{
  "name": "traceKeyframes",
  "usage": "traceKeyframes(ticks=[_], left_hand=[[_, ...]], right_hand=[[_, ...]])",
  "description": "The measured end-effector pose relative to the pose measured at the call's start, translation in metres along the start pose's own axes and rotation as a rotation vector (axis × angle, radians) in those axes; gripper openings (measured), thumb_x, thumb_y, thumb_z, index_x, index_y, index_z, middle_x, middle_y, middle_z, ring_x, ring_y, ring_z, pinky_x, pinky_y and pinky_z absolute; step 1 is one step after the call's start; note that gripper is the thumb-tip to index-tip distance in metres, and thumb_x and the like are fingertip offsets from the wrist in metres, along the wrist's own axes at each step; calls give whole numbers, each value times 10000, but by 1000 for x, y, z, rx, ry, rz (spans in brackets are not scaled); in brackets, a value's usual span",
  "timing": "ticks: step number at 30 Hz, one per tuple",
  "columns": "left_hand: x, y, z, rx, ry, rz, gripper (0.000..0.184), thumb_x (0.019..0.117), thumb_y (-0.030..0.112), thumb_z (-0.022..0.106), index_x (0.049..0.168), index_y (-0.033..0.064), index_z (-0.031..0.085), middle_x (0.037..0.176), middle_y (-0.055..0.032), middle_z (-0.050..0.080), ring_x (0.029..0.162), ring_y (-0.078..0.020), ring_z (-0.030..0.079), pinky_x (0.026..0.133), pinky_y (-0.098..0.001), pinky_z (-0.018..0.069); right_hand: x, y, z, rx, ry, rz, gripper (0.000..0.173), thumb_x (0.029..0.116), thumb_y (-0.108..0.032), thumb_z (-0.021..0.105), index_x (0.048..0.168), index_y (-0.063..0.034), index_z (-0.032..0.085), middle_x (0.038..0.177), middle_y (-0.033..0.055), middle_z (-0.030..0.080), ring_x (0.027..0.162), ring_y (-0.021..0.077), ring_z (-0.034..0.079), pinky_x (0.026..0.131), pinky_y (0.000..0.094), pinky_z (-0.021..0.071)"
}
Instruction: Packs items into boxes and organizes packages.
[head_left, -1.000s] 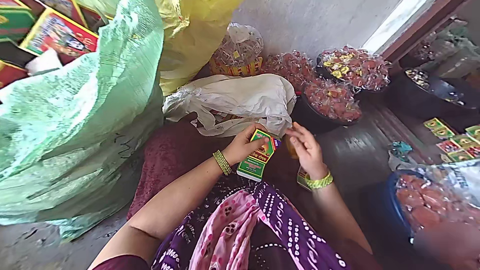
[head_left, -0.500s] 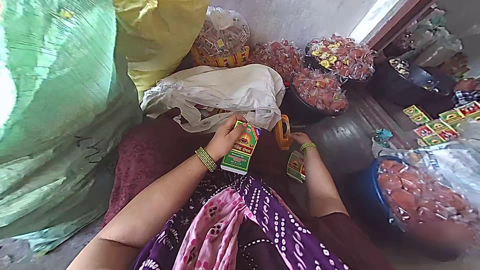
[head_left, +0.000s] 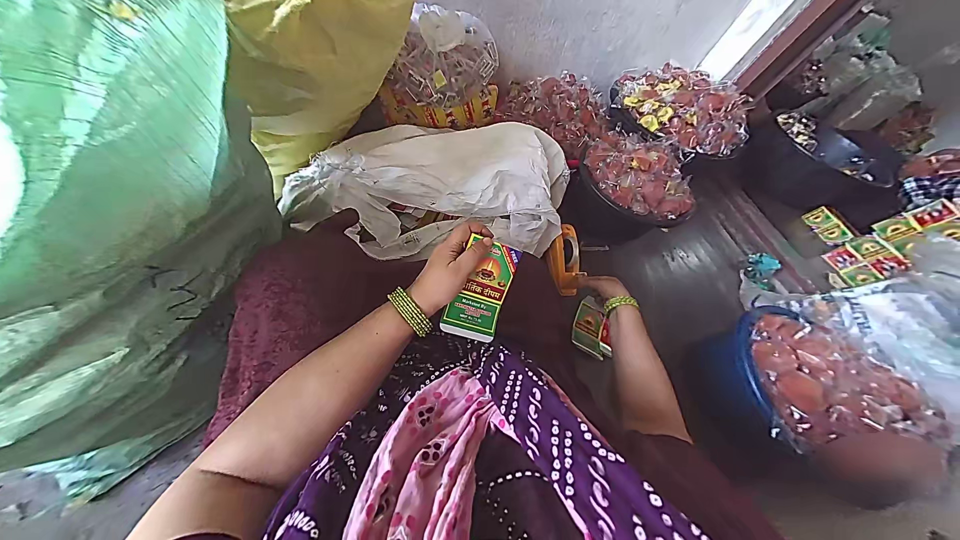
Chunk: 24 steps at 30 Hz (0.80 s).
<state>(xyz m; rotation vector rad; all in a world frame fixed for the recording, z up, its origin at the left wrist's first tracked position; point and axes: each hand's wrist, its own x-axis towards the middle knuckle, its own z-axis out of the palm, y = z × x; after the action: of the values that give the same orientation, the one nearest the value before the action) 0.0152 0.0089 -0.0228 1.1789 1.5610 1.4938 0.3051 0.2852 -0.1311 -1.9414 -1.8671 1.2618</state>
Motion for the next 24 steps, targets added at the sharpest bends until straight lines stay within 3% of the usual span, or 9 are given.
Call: traceKeyframes(ticks=[5, 8, 10, 12, 15, 18, 21, 24], left_hand=[[0, -2, 1, 3, -4, 4, 251, 1081, 286, 480, 1270, 172, 599, 947, -44, 711, 770, -148, 708, 689, -354, 620], [0, 0, 1, 15, -5, -6, 246, 1083, 289, 478, 1262, 173, 600, 946, -43, 707, 771, -148, 705, 688, -348, 614], [1, -2, 2, 22, -4, 8, 243, 1079, 279, 477, 1255, 167, 601, 936, -44, 708, 764, -146, 706, 686, -349, 617], [1, -3, 4, 7, -11, 19, 241, 1078, 271, 482, 1257, 152, 593, 928, -48, 710, 764, -150, 710, 696, -354, 622], [3, -5, 3, 6, -6, 20, 262, 1076, 291, 506, 1289, 147, 560, 984, -62, 713, 817, -158, 718, 757, -375, 625], [5, -11, 5, 56, 13, 52, 272, 1068, 308, 527, 1281, 142, 564, 1041, -64, 702, 842, -162, 715, 774, -397, 625], [8, -14, 7, 127, 30, 119, 269, 1066, 320, 507, 1222, 124, 607, 1113, -67, 680, 902, -156, 703, 810, -392, 618], [9, -15, 7, 187, 43, 156, 342, 1090, 367, 443, 1188, 104, 638, 1122, -71, 676, 974, -140, 683, 879, -382, 589]], right_hand=[[21, 20, 16, 45, 2, -83, 380, 977, -343, 710, 1220, -52, 704, 1109, 106, 712, 862, 155, 614, 776, 368, 490], [20, 18, 19, -147, 82, -147, 335, 971, -297, 710, 1190, -44, 729, 1198, 154, 717, 1140, 266, 662, 1032, 479, 489], [7, 9, 20, -439, 136, -91, 335, 967, -301, 673, 1210, -77, 726, 1266, 174, 688, 1236, 331, 622, 1055, 582, 454], [2, 10, 23, -535, 152, -66, 349, 971, -327, 652, 1216, -87, 717, 1287, 184, 675, 1258, 362, 604, 1033, 639, 438], [-4, -4, 24, -151, 80, -296, 340, 1000, -262, 667, 1225, -9, 693, 1239, 196, 689, 1187, 302, 643, 1054, 501, 482], [-65, -48, 37, 431, -91, -511, 299, 1010, -211, 644, 1220, 2, 638, 1165, 135, 667, 1025, 202, 669, 874, 378, 589], [-139, -97, 48, 814, -339, -650, 257, 1008, -113, 613, 1213, 39, 647, 1294, 165, 650, 1142, 260, 659, 990, 434, 572], [-176, -125, 65, 885, -490, -710, 258, 1010, -107, 567, 1176, 54, 681, 1300, 173, 658, 1128, 237, 653, 988, 415, 547]])
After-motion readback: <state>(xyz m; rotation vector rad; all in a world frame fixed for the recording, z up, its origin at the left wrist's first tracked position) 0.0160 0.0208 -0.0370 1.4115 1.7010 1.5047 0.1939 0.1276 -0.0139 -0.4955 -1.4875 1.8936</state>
